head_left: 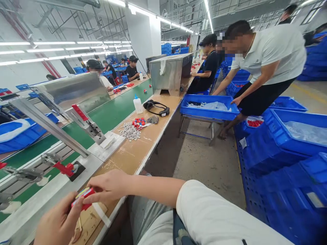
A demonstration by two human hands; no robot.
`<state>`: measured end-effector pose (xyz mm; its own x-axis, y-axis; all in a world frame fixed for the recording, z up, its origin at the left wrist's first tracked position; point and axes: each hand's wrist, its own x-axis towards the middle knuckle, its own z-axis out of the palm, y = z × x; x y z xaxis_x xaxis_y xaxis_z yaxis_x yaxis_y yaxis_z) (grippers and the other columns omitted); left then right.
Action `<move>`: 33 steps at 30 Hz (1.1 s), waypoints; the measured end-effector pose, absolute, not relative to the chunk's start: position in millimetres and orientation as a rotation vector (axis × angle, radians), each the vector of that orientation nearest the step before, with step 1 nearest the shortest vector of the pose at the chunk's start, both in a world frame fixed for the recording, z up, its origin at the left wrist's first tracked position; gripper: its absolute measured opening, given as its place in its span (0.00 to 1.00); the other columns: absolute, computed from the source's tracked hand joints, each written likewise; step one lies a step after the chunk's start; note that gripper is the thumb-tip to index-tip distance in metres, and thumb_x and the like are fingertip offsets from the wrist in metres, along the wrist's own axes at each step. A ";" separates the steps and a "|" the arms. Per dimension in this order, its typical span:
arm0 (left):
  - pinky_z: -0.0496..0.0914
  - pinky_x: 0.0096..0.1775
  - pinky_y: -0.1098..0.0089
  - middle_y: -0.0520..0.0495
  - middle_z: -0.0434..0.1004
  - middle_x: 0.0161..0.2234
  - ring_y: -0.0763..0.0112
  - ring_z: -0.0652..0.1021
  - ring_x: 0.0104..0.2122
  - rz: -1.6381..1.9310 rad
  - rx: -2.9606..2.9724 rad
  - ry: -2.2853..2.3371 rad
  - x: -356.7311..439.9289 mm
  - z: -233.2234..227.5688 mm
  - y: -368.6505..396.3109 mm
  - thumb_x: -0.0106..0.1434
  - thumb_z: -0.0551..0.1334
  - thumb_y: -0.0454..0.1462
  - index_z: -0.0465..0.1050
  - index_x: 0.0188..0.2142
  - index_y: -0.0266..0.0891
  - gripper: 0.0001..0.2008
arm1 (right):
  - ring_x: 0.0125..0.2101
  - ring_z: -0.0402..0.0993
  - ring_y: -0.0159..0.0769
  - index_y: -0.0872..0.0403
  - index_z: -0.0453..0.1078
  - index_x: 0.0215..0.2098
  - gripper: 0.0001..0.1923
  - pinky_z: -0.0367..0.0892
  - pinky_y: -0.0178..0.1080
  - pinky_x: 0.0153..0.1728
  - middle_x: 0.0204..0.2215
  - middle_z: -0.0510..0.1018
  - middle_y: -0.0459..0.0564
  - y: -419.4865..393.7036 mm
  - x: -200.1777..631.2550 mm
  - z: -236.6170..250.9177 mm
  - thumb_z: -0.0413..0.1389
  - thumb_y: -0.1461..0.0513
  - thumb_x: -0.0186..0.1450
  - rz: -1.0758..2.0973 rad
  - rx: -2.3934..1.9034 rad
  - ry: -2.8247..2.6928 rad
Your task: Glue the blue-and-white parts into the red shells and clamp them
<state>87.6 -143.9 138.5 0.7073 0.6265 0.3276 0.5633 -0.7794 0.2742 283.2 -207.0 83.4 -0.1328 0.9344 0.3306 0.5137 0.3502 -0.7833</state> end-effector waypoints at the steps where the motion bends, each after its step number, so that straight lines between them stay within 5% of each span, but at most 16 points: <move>1: 0.64 0.22 0.67 0.54 0.67 0.16 0.62 0.72 0.18 0.637 2.697 0.992 90.2 138.4 -148.3 0.67 0.51 0.55 0.67 0.22 0.48 0.23 | 0.34 0.70 0.32 0.50 0.62 0.32 0.23 0.59 0.34 0.33 0.30 0.73 0.41 -209.4 287.6 86.2 0.61 0.43 0.70 0.651 -1.276 -1.802; 4: 0.63 0.23 0.65 0.53 0.65 0.15 0.61 0.69 0.18 0.677 2.504 0.989 99.5 136.3 -157.5 0.64 0.54 0.58 0.66 0.21 0.47 0.24 | 0.28 0.60 0.29 0.51 0.55 0.27 0.29 0.53 0.34 0.30 0.23 0.63 0.38 -211.7 295.1 84.9 0.62 0.42 0.69 0.764 -1.133 -1.767; 7: 0.63 0.24 0.64 0.54 0.64 0.16 0.60 0.69 0.19 0.686 2.436 0.974 108.1 132.7 -158.2 0.64 0.53 0.60 0.68 0.23 0.49 0.24 | 0.28 0.56 0.28 0.51 0.57 0.27 0.30 0.51 0.35 0.29 0.23 0.58 0.38 -206.6 295.8 71.6 0.62 0.40 0.67 0.898 -1.006 -1.613; 14: 0.64 0.26 0.68 0.53 0.65 0.20 0.64 0.69 0.23 0.563 2.404 0.883 132.9 124.2 -138.9 0.67 0.51 0.61 0.61 0.23 0.44 0.28 | 0.28 0.58 0.29 0.53 0.63 0.26 0.32 0.55 0.35 0.30 0.24 0.61 0.40 -188.2 294.1 42.9 0.60 0.34 0.61 0.978 -0.886 -1.324; 17: 0.67 0.31 0.67 0.50 0.72 0.23 0.63 0.73 0.27 0.451 2.394 0.775 149.6 113.1 -115.3 0.70 0.48 0.59 0.66 0.25 0.42 0.29 | 0.25 0.57 0.28 0.54 0.68 0.28 0.31 0.54 0.34 0.26 0.22 0.63 0.40 -175.5 307.1 30.6 0.59 0.35 0.61 1.045 -0.938 -1.178; 21: 0.72 0.37 0.66 0.47 0.82 0.35 0.62 0.79 0.33 0.454 2.265 0.671 172.0 86.8 -74.3 0.69 0.60 0.56 0.76 0.44 0.41 0.21 | 0.18 0.48 0.24 0.52 0.62 0.25 0.28 0.45 0.33 0.20 0.17 0.54 0.36 -144.1 341.3 14.0 0.60 0.37 0.59 1.154 -1.100 -0.984; 24: 0.75 0.46 0.63 0.43 0.83 0.48 0.59 0.82 0.44 0.510 2.131 0.534 195.3 66.6 -51.4 0.59 0.72 0.51 0.74 0.54 0.42 0.28 | 0.17 0.46 0.24 0.50 0.59 0.25 0.26 0.45 0.32 0.18 0.16 0.53 0.35 -121.0 365.7 10.7 0.61 0.39 0.57 1.198 -1.229 -0.922; 29: 0.74 0.49 0.60 0.45 0.84 0.40 0.58 0.82 0.42 0.602 1.923 0.617 236.0 41.7 -10.1 0.58 0.72 0.49 0.77 0.42 0.38 0.20 | 0.17 0.44 0.26 0.51 0.63 0.31 0.22 0.44 0.32 0.18 0.16 0.51 0.34 -84.4 395.6 15.3 0.58 0.41 0.62 1.216 -1.357 -0.932; 33: 0.74 0.48 0.60 0.45 0.84 0.39 0.58 0.82 0.41 0.616 1.900 0.711 253.2 26.7 32.8 0.57 0.73 0.48 0.78 0.41 0.38 0.19 | 0.16 0.52 0.28 0.53 0.67 0.28 0.25 0.49 0.34 0.18 0.15 0.58 0.39 -52.7 426.3 28.8 0.56 0.41 0.67 1.061 -1.550 -0.959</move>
